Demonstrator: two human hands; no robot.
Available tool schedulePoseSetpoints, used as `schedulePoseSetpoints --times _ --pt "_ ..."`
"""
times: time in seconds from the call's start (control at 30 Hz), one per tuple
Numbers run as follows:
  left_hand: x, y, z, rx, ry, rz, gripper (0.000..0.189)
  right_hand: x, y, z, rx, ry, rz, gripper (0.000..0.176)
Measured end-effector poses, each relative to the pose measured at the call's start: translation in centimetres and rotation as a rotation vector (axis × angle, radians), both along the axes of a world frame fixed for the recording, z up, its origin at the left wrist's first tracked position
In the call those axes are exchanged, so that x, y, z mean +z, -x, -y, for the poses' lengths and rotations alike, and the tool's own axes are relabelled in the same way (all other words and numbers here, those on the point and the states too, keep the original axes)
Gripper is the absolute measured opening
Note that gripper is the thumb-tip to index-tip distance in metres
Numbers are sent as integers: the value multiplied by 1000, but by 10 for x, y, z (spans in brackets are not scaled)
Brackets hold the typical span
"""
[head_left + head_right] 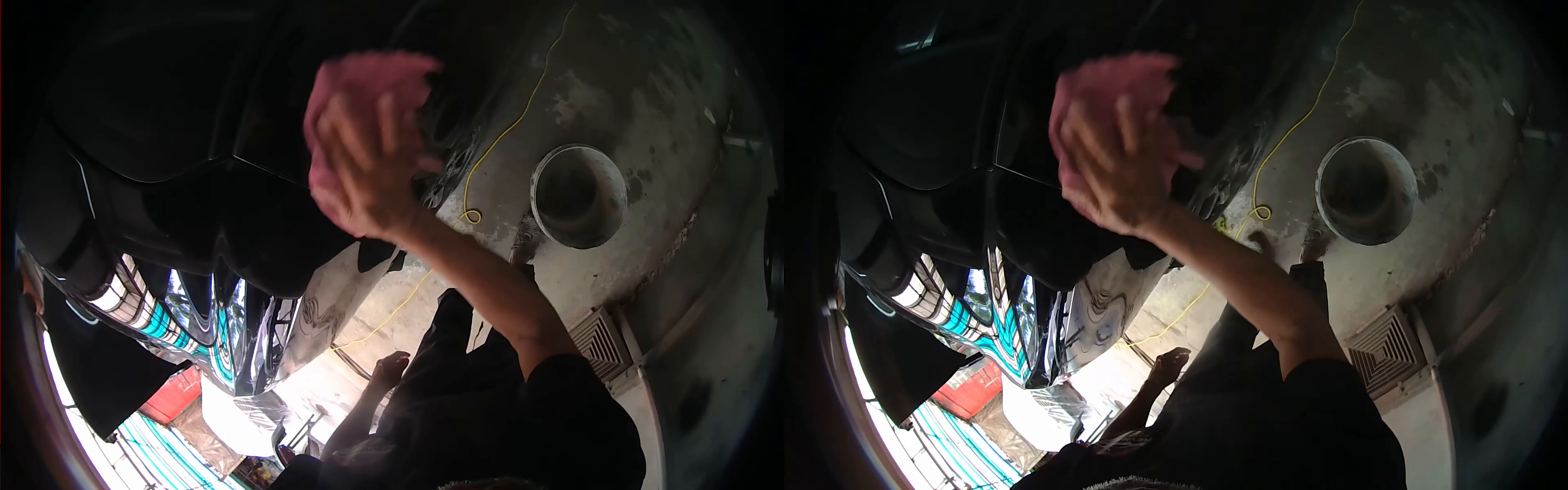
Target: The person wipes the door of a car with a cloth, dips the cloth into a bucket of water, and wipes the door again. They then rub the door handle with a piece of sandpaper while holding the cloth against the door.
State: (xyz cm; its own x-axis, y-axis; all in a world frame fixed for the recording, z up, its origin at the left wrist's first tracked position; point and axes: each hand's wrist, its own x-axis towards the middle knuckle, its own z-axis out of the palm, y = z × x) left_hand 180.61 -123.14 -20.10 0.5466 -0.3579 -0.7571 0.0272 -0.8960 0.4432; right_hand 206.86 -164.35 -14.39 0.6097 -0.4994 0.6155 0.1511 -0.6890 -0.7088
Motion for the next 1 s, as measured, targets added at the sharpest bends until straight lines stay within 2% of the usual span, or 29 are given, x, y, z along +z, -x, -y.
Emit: schedulePoseSetpoints --times 0.07,0.1,0.17,0.2,0.23,0.27,0.3,0.37,0.4,0.47,0.57,0.7,0.77,0.8,0.83,0.87,0.9,0.93,1.0 --pt "8 -9 11 19 -36 -14 22 -18 0 -19 -36 74 32 59" --pt "10 -12 16 38 -29 -17 21 -22 -4 3 9 126 149 64" --pt "11 -14 23 88 -18 -28 18 -12 -15 53 -33 127 93 50" --pt "10 -15 23 85 -6 -37 19 -16 -40 85 -60 82 185 46" --pt "9 -12 24 88 5 -46 20 -5 -47 116 -131 30 226 35" --pt "8 -10 24 91 18 -52 21 -7 -59 153 -120 -46 160 60" --pt "4 -5 21 114 -6 -73 20 -15 -74 177 -226 -125 169 58" --pt "4 0 21 73 25 -50 20 -47 -101 222 -240 -120 244 58" --pt "4 3 21 51 40 -39 20 -44 -105 227 -249 -119 282 58" --pt "6 8 19 69 34 -59 21 -44 -104 223 -281 -199 298 58" --pt "7 8 6 59 -1 -58 21 -62 -103 224 -276 -534 302 56" --pt "5 6 -7 101 10 -36 21 -31 -75 199 -199 -427 342 53" --pt "-2 6 -11 104 -29 -63 23 -10 -68 165 -159 -222 379 50" --pt "-5 6 -10 111 -22 -62 23 -11 -62 153 -189 -74 299 45" --pt "-7 5 -9 115 -11 -40 31 -11 -54 135 -138 -29 282 43" --pt "-5 5 -6 98 4 -16 28 -12 -47 117 -144 75 312 41" --pt "-4 4 -4 78 20 6 25 -19 -48 98 -122 98 389 39" --pt "-2 3 -2 54 34 29 23 -7 -35 85 20 51 391 38" --pt "1 1 -3 69 14 -9 30 -17 -7 41 72 9 126 46"
